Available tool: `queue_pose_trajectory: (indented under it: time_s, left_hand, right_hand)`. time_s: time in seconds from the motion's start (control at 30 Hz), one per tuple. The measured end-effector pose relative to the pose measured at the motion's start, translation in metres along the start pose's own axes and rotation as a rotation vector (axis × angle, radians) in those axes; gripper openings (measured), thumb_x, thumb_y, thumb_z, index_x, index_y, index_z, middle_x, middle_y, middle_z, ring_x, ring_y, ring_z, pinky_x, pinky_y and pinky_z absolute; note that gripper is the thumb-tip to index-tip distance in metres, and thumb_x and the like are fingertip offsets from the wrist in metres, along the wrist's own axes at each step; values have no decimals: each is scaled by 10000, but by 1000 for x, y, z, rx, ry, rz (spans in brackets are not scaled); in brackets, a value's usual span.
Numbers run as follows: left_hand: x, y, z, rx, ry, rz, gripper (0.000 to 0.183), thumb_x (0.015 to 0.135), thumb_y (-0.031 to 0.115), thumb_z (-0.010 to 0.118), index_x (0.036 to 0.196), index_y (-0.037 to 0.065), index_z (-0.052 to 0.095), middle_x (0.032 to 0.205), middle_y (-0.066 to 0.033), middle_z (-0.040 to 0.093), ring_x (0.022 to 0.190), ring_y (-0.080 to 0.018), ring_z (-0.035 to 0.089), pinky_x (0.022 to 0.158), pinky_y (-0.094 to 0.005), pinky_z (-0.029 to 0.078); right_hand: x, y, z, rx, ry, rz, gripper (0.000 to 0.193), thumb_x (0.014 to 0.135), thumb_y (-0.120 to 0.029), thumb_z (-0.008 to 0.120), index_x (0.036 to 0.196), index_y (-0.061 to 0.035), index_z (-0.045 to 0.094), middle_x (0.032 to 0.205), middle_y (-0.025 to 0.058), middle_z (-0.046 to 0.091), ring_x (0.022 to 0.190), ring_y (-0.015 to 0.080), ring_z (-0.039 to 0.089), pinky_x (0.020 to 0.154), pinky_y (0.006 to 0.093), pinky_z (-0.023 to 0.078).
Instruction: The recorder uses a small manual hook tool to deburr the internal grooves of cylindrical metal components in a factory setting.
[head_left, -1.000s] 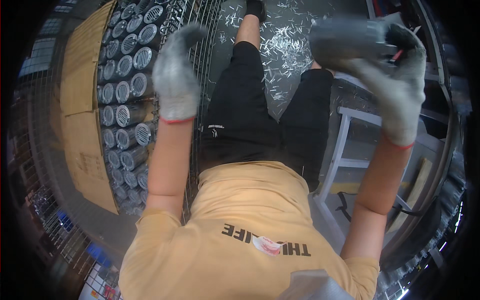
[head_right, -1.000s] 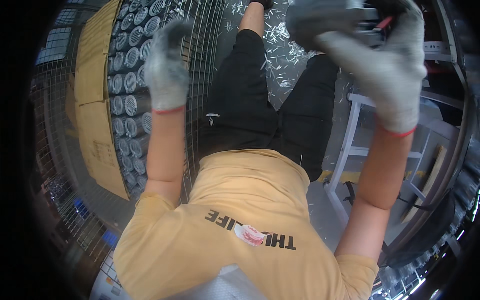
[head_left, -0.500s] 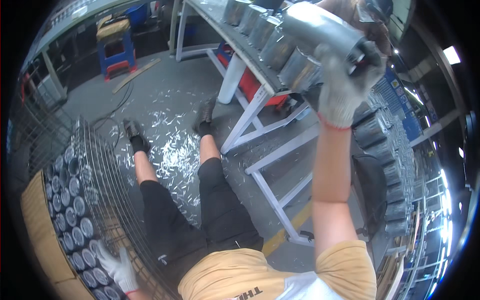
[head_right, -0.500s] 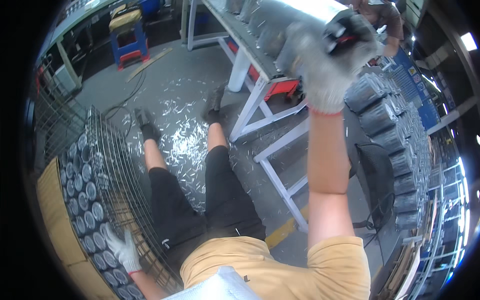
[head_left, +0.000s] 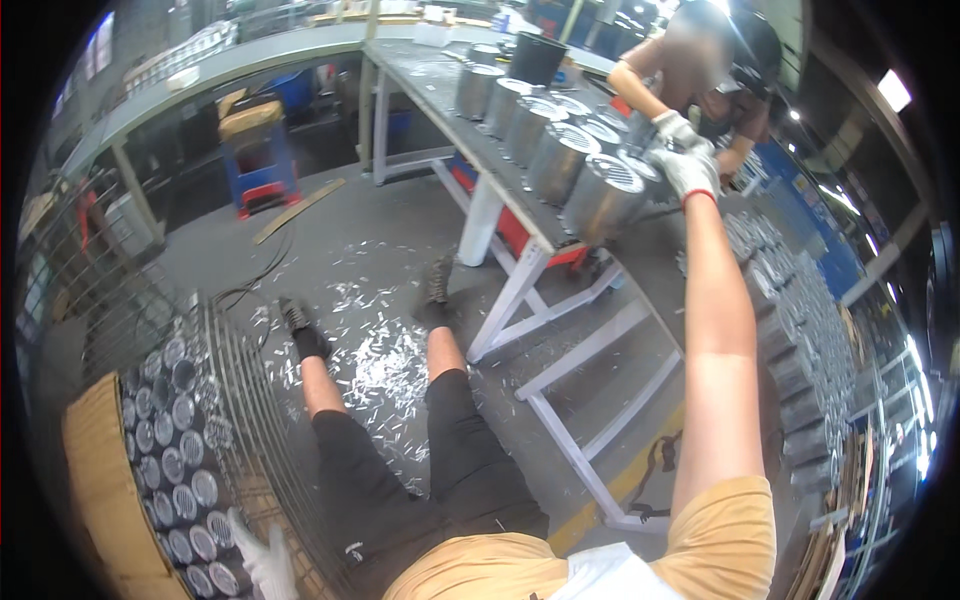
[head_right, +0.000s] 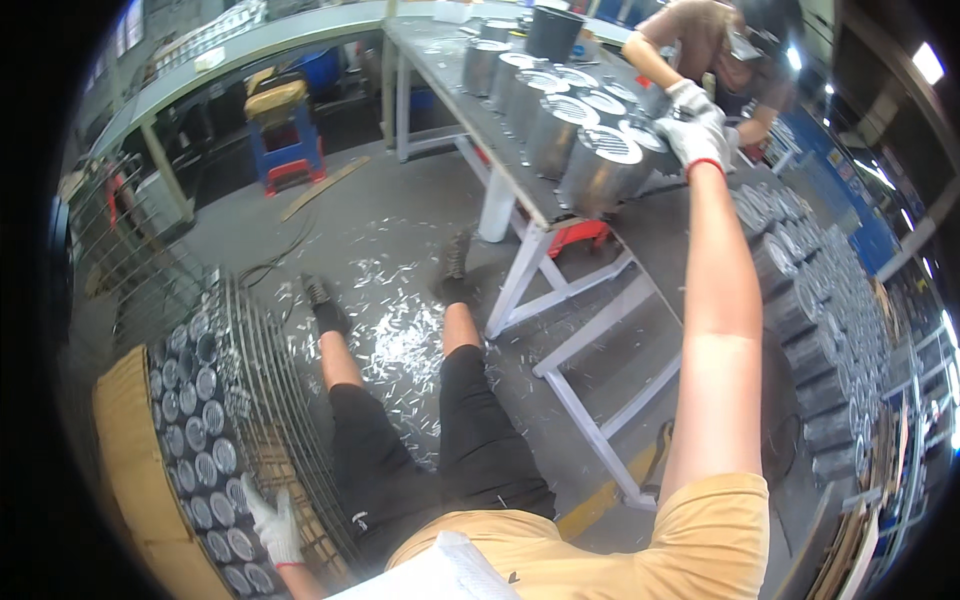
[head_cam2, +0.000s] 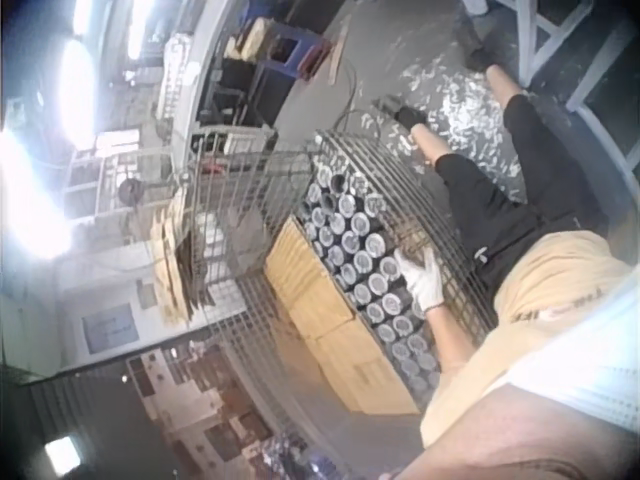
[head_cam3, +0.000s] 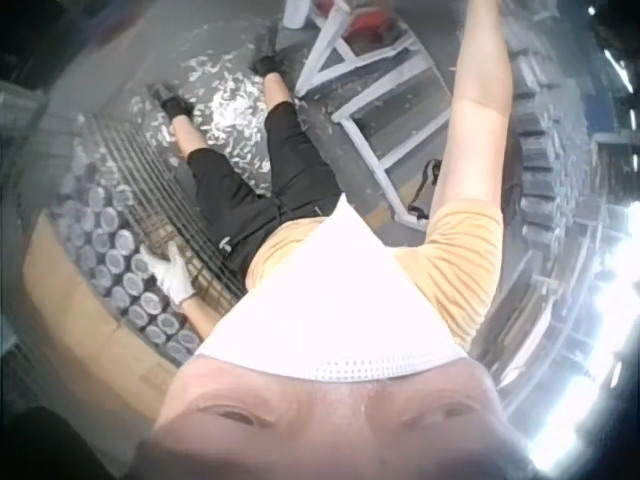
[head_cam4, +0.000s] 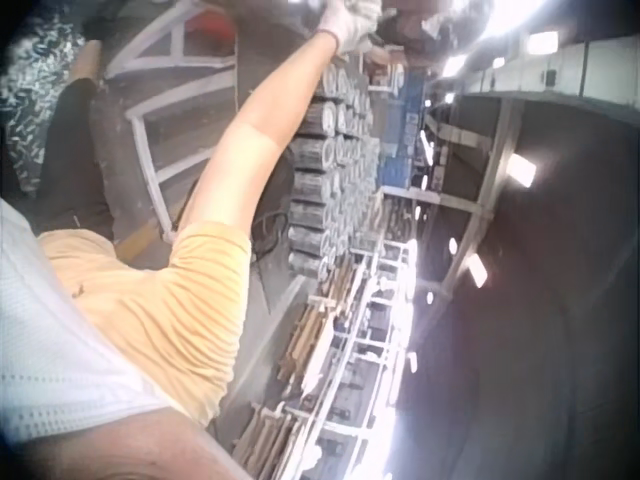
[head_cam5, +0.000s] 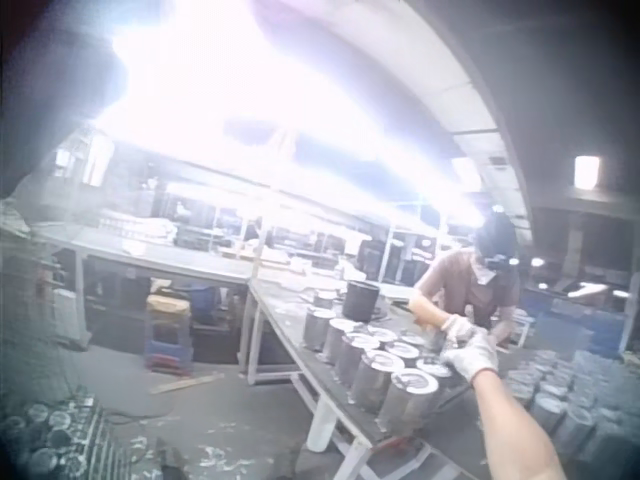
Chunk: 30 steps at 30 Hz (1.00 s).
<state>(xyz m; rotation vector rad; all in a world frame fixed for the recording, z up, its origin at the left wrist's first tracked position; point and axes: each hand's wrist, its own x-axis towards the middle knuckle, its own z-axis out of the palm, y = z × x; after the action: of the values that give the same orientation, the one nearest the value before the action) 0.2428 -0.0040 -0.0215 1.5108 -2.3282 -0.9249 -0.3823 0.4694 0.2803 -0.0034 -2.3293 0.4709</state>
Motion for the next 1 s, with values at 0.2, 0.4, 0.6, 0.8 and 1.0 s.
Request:
queue_pose_trajectory:
  time_s: [0.2, 0.4, 0.6, 0.8, 1.0]
  left_hand:
    - [23, -43, -19, -31, -101, 223, 617, 926, 135, 653, 1490, 10, 436, 1501, -198, 488, 1399, -341, 469, 1150, -420, 394]
    - [-15, -178, -80, 645, 177, -347, 728, 846, 255, 741, 1486, 39, 472, 1534, -287, 433, 1410, -458, 422, 1153, -507, 379]
    - [-29, -313, -46, 282, -112, -243, 748, 996, 488, 576, 1519, -25, 423, 1572, -211, 444, 1476, -327, 398, 1222, -402, 304]
    - [-30, -206, -36, 574, -11, -433, 1068, 830, 760, 590, 1613, 117, 253, 1590, -370, 272, 1475, -552, 267, 1215, -575, 241]
    - [-92, -191, -58, 531, -29, -442, 1066, 785, 681, 699, 1602, 178, 233, 1623, -349, 178, 1494, -560, 171, 1198, -653, 179]
  right_hand:
    - [51, 98, 23, 356, -263, 120, 576, 800, -498, 823, 1098, -16, 720, 1041, 81, 739, 891, 201, 689, 751, 351, 531]
    - [-31, -102, -35, -212, 34, 14, 713, 817, -558, 730, 1356, -111, 597, 1135, 134, 714, 1036, 304, 697, 866, 409, 537]
    - [-140, -127, -28, -332, -112, -828, 346, 925, -60, 542, 1230, -55, 704, 1058, 140, 743, 1041, 260, 701, 906, 420, 556]
    - [-319, -176, 1, 1059, -590, -481, 421, 994, -7, 580, 1401, 79, 516, 1423, 199, 583, 1261, 259, 599, 1092, 370, 466]
    - [-471, -151, 50, 987, -1049, -475, 496, 956, 15, 638, 1423, 2, 474, 1425, 142, 561, 1260, 225, 570, 1088, 345, 442]
